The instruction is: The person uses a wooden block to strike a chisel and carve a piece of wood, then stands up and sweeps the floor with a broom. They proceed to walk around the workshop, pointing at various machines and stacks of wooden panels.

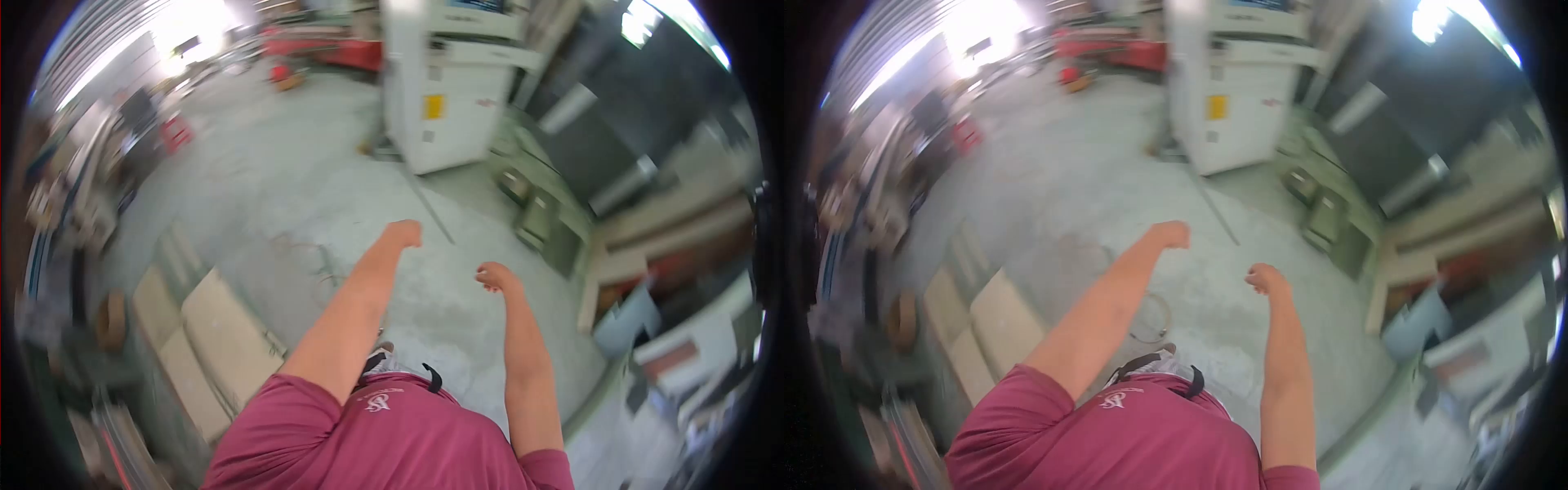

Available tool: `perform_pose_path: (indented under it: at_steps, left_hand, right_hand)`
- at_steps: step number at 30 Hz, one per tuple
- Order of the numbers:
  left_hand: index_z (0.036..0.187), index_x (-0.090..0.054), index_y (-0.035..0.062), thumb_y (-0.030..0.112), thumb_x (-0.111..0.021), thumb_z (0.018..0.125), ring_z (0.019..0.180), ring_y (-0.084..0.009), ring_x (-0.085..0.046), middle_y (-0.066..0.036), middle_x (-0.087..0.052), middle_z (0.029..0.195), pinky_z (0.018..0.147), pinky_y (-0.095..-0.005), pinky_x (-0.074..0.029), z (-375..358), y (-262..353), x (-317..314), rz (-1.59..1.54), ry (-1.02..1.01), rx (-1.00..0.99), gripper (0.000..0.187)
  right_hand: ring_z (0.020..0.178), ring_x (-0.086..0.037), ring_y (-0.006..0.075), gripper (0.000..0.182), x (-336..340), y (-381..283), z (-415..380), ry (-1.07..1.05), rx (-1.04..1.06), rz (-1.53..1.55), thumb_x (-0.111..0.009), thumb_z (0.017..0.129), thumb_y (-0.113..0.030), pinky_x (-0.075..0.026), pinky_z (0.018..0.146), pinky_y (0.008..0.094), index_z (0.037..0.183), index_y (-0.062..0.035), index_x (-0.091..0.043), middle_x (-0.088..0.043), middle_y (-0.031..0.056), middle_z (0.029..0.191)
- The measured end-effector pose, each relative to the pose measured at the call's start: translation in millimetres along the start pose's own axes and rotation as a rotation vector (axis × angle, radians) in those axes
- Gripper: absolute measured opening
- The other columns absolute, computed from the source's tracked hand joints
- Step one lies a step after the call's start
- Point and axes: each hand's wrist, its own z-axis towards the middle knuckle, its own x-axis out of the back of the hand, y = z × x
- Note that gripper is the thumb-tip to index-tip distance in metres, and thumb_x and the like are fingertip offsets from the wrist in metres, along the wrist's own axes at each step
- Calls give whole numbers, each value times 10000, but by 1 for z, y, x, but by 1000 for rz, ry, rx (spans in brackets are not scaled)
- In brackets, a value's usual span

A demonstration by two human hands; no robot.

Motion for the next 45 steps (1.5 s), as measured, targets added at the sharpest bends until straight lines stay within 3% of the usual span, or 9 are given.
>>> perform_pose_path:
  at_steps: [2, 4, 6, 10, 16, 18, 27, 36, 45]
  left_hand:
    - [881, -633, 56, 230, -613, 665, 874, -300, -593, -151, -622, 940, 737, -426, -482, -7, -49, -14, -138, 475, 43, 278]
    - [896, -630, 55, 218, -600, 676, 893, -301, -589, -154, -618, 954, 742, -426, -481, -59, -74, -13, -269, 520, 231, 275]
    - [911, -627, 55, 206, -587, 687, 912, -303, -584, -158, -614, 967, 748, -426, -480, -111, -91, -13, -395, 549, 361, 273]
    - [927, -628, 56, 168, -576, 718, 954, -300, -578, -153, -605, 1012, 786, -403, -479, -217, -153, -25, -323, 206, 684, 243]
    - [859, -645, 32, 215, -532, 731, 815, -319, -610, -167, -635, 859, 680, -420, -489, -295, -267, -87, -380, 298, 817, 250]
    - [986, -620, 48, 197, -572, 742, 990, -314, -563, -160, -588, 1058, 825, -412, -463, -335, -279, -90, -500, 177, 939, 289]
    - [1018, -608, 44, 195, -561, 761, 1045, -323, -528, -151, -563, 1118, 856, -402, -451, -479, -364, -139, -646, 217, 1227, 301]
    - [1016, -600, 39, 215, -576, 779, 1016, -296, -552, -136, -574, 1098, 834, -398, -464, -514, -376, -201, -836, 257, 1298, 296]
    - [1007, -607, 60, 244, -592, 774, 990, -278, -566, -120, -592, 1064, 821, -393, -465, -500, -357, -188, -886, 230, 1291, 297]
  right_hand:
    - [527, -554, 150, 368, -9, -22, 31, 174, 202, -40, -545, 776, -255, -462, 490, 300, 1102, -85, -523, -598, 64, 676]
    - [526, -554, 148, 359, -22, -59, 55, 253, 367, -127, -539, 784, -247, -462, 483, 301, 1098, -75, -522, -597, 62, 676]
    - [524, -555, 151, 350, -29, -100, 64, 23, 226, -136, -538, 791, -240, -464, 480, 297, 1099, -74, -523, -594, 61, 673]
    - [515, -553, 157, 354, -52, -203, 81, -133, 312, -311, -546, 793, -236, -462, 471, 300, 1104, -69, -518, -591, 72, 672]
    - [515, -554, 178, 365, -131, -331, 111, -143, 629, -313, -560, 796, -241, -472, 476, 308, 1116, -72, -510, -591, 100, 692]
    - [543, -561, 188, 366, -174, -378, 114, -281, 689, -371, -569, 799, -252, -478, 499, 315, 1124, -97, -506, -597, 103, 721]
    - [688, -622, 207, 385, -298, -554, 50, -435, 933, -539, -561, 789, -284, -480, 683, 350, 1144, -138, -520, -637, 86, 821]
    - [661, -615, 216, 402, -340, -582, 43, -441, 989, -731, -589, 776, -283, -477, 636, 358, 1145, -143, -509, -630, 98, 801]
    - [773, -624, 234, 379, -341, -570, 82, -419, 950, -767, -553, 733, -238, -484, 682, 353, 1104, -160, -559, -641, 97, 800]
